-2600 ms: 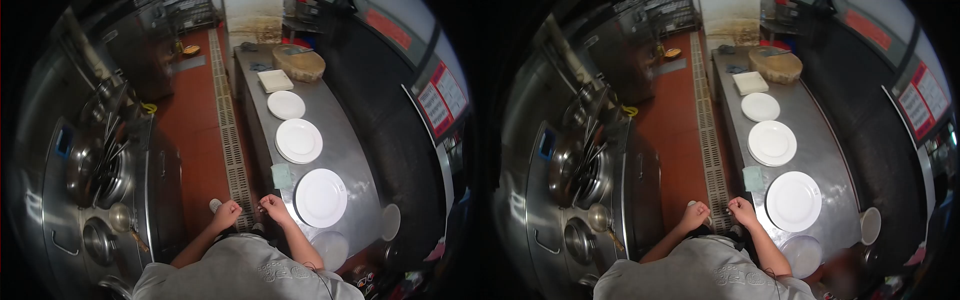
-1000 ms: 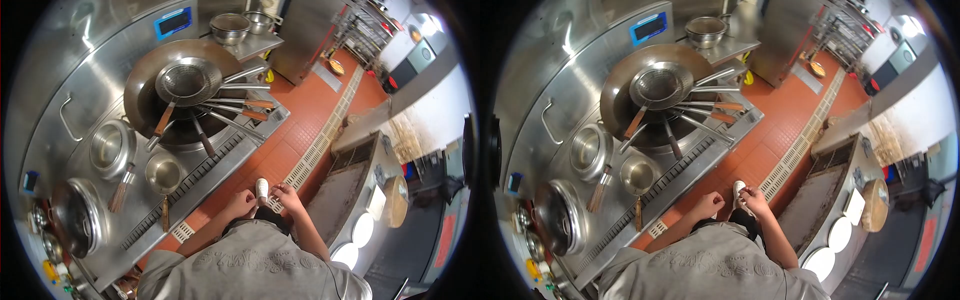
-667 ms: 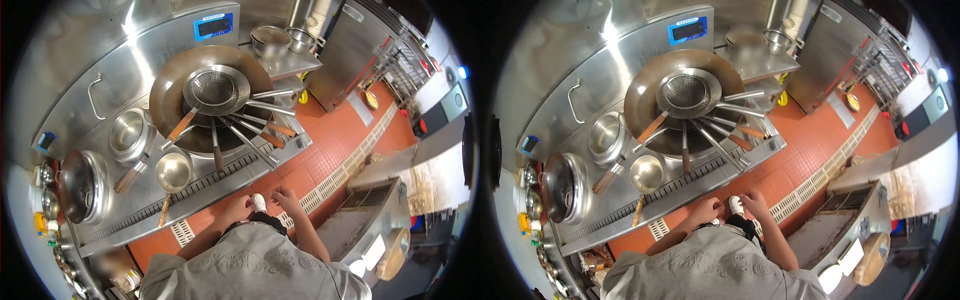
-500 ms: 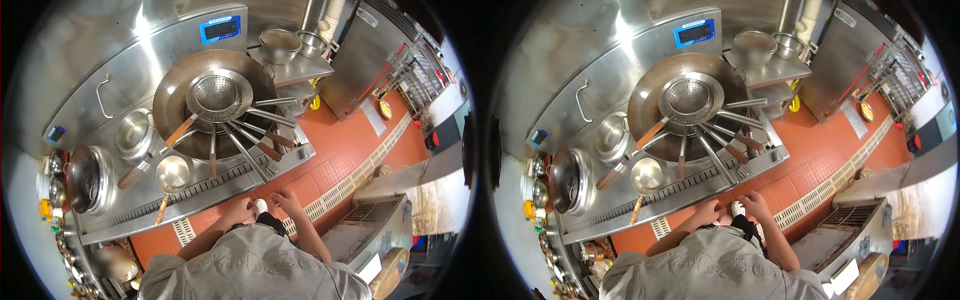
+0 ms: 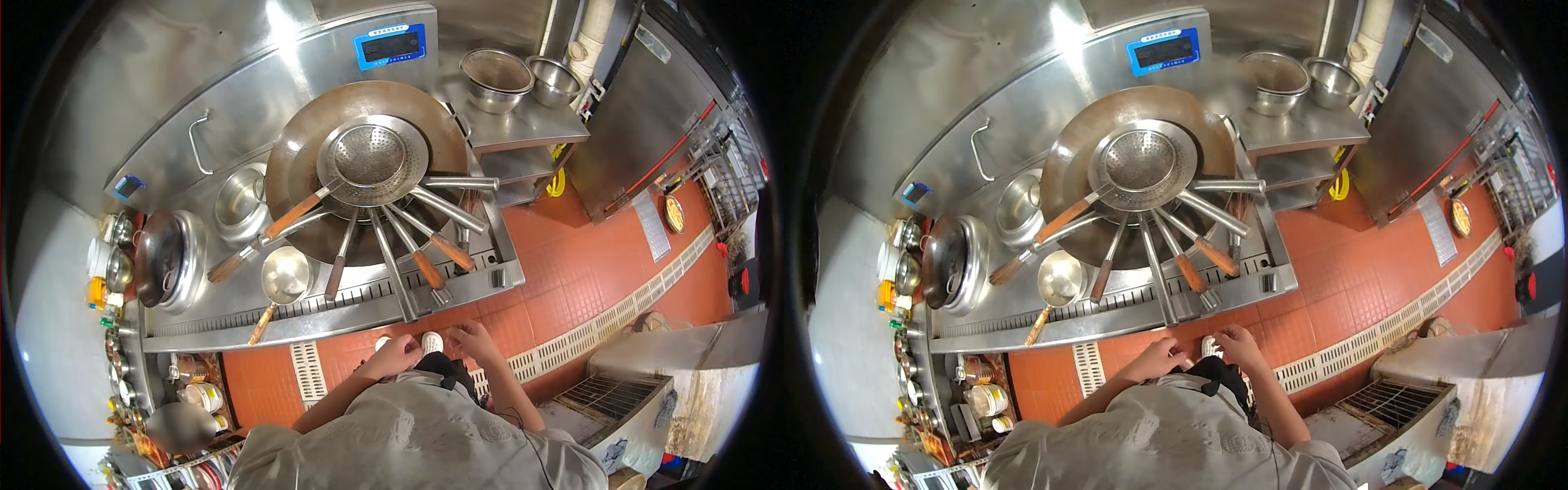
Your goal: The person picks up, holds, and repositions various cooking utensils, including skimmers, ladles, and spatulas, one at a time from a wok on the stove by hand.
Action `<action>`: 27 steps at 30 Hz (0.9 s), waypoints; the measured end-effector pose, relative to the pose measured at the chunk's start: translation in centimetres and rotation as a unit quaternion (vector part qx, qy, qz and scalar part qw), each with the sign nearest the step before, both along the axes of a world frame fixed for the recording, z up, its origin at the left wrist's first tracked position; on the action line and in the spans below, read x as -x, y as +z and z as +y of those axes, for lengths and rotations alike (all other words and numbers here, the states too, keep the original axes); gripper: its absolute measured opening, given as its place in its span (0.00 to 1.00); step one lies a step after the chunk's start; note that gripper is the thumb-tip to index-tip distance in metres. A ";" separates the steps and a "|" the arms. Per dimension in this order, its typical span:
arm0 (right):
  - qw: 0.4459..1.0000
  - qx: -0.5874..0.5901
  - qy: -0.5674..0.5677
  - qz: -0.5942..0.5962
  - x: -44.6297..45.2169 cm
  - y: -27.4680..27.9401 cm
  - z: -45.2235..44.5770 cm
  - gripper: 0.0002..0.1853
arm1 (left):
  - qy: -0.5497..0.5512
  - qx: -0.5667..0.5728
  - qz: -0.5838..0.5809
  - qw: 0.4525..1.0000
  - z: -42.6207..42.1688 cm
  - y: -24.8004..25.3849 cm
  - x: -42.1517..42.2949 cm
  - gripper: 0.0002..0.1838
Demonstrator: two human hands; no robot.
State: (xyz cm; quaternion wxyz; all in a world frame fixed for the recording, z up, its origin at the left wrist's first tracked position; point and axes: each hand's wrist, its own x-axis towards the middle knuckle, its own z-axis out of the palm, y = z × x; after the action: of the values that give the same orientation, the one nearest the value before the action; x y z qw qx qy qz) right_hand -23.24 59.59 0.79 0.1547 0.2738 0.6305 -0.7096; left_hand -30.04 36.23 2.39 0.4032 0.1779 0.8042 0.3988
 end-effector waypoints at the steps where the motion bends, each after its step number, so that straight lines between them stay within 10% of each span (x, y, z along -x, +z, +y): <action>1: 1.000 0.012 0.008 -0.013 0.1 0.0 0.3 0.10 | 0.007 -0.003 -0.013 1.000 0.1 0.1 -0.1 0.17; 27: 0.990 -0.014 0.140 0.017 2.0 0.1 3.3 0.13 | -0.013 0.020 -0.002 1.000 2.6 1.3 -0.8 0.25</action>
State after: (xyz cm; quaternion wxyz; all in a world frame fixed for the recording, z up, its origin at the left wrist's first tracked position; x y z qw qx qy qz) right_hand -25.25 62.93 0.88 0.2379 0.1729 0.6752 -0.6765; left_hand -29.28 38.83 3.73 0.4135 0.1792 0.8088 0.3779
